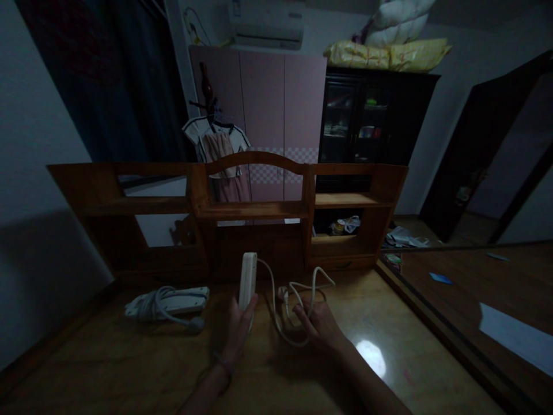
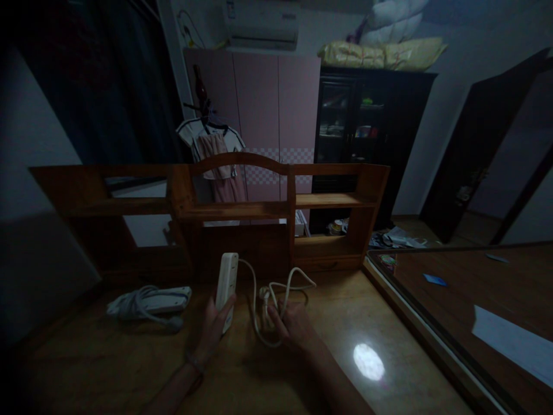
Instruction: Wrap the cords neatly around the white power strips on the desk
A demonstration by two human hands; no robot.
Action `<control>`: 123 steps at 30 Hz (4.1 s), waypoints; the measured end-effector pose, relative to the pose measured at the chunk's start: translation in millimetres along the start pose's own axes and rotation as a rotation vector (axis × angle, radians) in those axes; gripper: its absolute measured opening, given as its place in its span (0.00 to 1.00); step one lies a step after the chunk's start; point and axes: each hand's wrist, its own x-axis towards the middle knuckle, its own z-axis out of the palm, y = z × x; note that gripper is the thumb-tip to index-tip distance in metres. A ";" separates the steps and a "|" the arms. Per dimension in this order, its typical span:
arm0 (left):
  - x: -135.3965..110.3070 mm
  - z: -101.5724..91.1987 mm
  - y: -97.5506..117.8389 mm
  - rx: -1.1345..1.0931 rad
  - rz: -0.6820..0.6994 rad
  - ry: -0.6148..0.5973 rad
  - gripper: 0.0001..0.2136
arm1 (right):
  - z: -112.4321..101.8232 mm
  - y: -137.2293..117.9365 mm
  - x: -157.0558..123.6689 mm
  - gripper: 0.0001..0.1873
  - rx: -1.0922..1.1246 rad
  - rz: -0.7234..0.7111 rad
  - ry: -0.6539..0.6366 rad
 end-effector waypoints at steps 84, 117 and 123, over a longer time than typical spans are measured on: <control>3.9 0.2 -5.9 -0.015 -0.012 0.001 0.28 | 16.4 14.0 2.0 0.18 -0.187 -0.220 0.242; 5.1 -1.2 -13.6 -0.055 0.070 -0.005 0.29 | -2.0 5.5 3.7 0.22 -0.352 -0.362 0.292; 7.4 -0.7 -14.4 -0.063 0.079 0.011 0.27 | -83.4 -100.9 8.9 0.14 -0.002 -0.207 0.922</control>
